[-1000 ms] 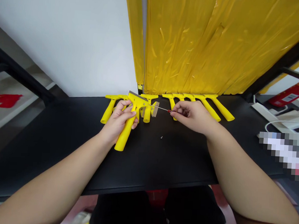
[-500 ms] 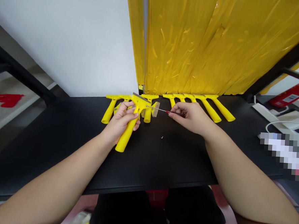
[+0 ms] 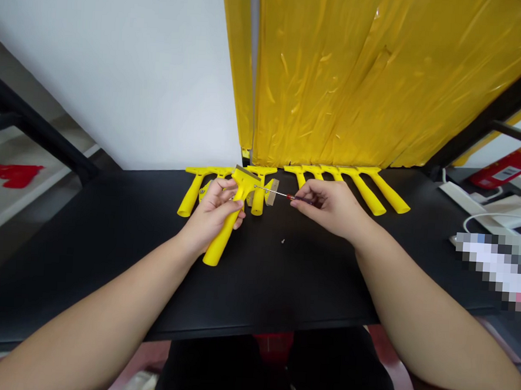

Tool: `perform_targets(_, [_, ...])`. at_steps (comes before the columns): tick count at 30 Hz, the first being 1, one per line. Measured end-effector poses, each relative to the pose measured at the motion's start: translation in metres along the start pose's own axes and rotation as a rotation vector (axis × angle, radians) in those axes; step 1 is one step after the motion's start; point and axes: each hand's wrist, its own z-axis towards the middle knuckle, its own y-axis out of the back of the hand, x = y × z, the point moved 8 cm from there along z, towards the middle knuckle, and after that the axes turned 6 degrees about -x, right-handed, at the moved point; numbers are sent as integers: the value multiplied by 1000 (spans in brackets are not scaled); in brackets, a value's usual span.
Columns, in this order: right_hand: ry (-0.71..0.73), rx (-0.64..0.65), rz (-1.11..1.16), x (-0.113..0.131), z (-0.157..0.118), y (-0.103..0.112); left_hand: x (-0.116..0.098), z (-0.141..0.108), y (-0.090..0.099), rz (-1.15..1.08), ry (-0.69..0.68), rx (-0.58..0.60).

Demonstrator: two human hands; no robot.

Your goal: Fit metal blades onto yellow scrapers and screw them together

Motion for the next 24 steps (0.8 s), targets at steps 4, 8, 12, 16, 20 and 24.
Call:
perform_targets(4, [-89, 0, -6, -1, 1, 1, -7, -1, -4, 51, -118, 44])
perform_targets(8, [-218, 19, -24, -13, 3, -3, -9, -2, -6, 48, -146, 68])
perform_targets(12, [-235, 11, 17, -19, 5, -10, -8, -3, -7, 42, -156, 69])
perform_targets(16, [-129, 39, 74, -10, 4, -16, -9, -3, -6, 46, -164, 61])
perform_targets(20, [-128, 8, 3, -13, 5, -13, -11, -4, -7, 62, -174, 73])
perform_targets(24, [-211, 23, -53, -24, 6, -16, -12, -4, -8, 67, -183, 79])
